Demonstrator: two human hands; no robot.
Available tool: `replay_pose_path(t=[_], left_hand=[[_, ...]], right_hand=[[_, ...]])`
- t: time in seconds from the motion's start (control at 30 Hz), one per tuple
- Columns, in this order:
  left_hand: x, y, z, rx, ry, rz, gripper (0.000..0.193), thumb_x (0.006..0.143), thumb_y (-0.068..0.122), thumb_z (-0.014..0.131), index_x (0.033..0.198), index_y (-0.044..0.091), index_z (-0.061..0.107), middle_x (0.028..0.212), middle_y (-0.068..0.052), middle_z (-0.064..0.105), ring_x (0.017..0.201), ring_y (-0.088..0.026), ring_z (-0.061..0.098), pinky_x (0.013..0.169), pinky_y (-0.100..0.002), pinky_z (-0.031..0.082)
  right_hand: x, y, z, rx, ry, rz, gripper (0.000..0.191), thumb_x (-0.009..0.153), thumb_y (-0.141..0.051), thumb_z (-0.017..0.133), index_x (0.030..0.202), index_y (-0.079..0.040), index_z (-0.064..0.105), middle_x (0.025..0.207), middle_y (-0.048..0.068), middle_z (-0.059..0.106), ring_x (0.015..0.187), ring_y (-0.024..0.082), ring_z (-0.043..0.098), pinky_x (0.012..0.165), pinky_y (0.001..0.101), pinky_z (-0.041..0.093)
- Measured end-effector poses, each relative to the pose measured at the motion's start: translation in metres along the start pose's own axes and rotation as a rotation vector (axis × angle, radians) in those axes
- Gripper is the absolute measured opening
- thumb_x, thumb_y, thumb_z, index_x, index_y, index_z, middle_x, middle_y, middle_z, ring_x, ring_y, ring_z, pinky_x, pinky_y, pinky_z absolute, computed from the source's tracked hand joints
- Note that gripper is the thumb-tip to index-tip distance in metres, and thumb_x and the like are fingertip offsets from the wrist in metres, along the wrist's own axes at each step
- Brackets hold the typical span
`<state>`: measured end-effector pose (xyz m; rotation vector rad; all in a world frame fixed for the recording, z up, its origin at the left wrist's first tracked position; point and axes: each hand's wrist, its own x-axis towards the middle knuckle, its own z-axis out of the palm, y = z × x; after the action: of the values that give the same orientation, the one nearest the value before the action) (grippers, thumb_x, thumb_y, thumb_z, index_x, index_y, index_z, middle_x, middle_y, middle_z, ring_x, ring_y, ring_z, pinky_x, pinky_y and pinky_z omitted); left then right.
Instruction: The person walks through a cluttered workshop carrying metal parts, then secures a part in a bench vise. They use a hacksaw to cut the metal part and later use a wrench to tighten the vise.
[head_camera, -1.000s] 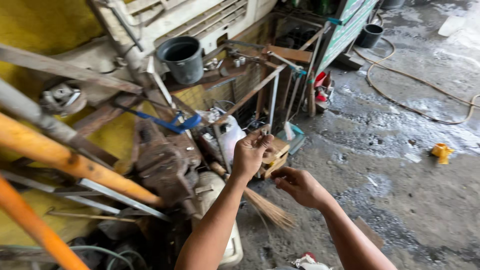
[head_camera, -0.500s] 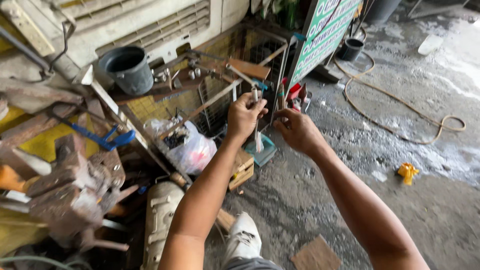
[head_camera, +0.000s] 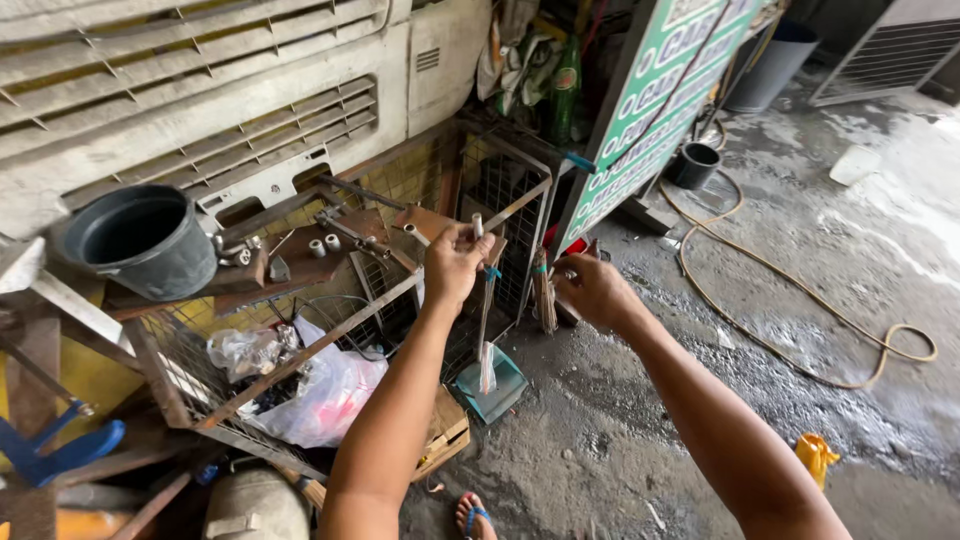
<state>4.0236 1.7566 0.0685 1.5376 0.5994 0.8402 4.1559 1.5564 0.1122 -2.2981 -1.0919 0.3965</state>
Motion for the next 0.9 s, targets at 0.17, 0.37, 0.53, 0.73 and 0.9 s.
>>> replay_pose_path(t=[0.17,0.37,0.53,0.73,0.9], left_hand=[[0.074,-0.014,0.020,-0.084,0.042,0.003,0.020,0.089,0.021,0.080,0.100,0.006,0.073,0.077,0.002,0.070,0.063,-0.007,0.061,0.057,-0.023,0.050],[0.162,-0.050,0.031,0.010,0.168,0.036,0.021,0.089,0.022,0.081,0.102,0.006,0.075,0.078,0.001,0.070,0.065,-0.008,0.061,0.061,-0.025,0.050],[0.213,-0.080,0.046,0.068,0.384,0.116,0.021,0.088,0.020,0.082,0.101,0.006,0.074,0.087,0.002,0.073,0.075,-0.007,0.064,0.070,-0.024,0.054],[0.249,-0.084,0.071,0.194,0.457,0.075,0.019,0.087,0.019,0.081,0.100,0.007,0.075,0.083,0.001,0.073,0.070,-0.007,0.061,0.065,-0.025,0.052],[0.256,-0.083,0.072,0.269,0.508,0.073,0.019,0.090,0.021,0.080,0.096,0.004,0.075,0.077,-0.002,0.070,0.067,-0.009,0.061,0.063,-0.026,0.050]], right_hand=[[0.102,0.048,-0.014,-0.017,0.043,-0.051,0.036,0.095,-0.029,0.062,0.123,-0.007,0.070,0.110,0.014,0.078,0.088,0.025,0.077,0.081,0.0403,0.060],[0.264,0.128,-0.011,0.067,-0.060,-0.005,0.038,0.096,-0.031,0.061,0.128,-0.010,0.065,0.111,0.015,0.075,0.088,0.028,0.078,0.080,0.0393,0.062],[0.402,0.193,0.002,-0.312,0.140,-0.311,0.035,0.094,-0.032,0.070,0.116,-0.004,0.068,0.119,0.019,0.070,0.113,0.039,0.065,0.098,0.0460,0.053],[0.504,0.233,0.012,-0.569,0.050,-0.233,0.056,0.089,-0.027,0.067,0.142,-0.014,0.054,0.138,0.017,0.056,0.133,0.038,0.049,0.103,0.0509,0.047],[0.525,0.247,0.028,-0.665,-0.009,-0.203,0.064,0.093,-0.031,0.064,0.151,-0.010,0.046,0.142,0.019,0.054,0.133,0.037,0.050,0.101,0.0533,0.046]])
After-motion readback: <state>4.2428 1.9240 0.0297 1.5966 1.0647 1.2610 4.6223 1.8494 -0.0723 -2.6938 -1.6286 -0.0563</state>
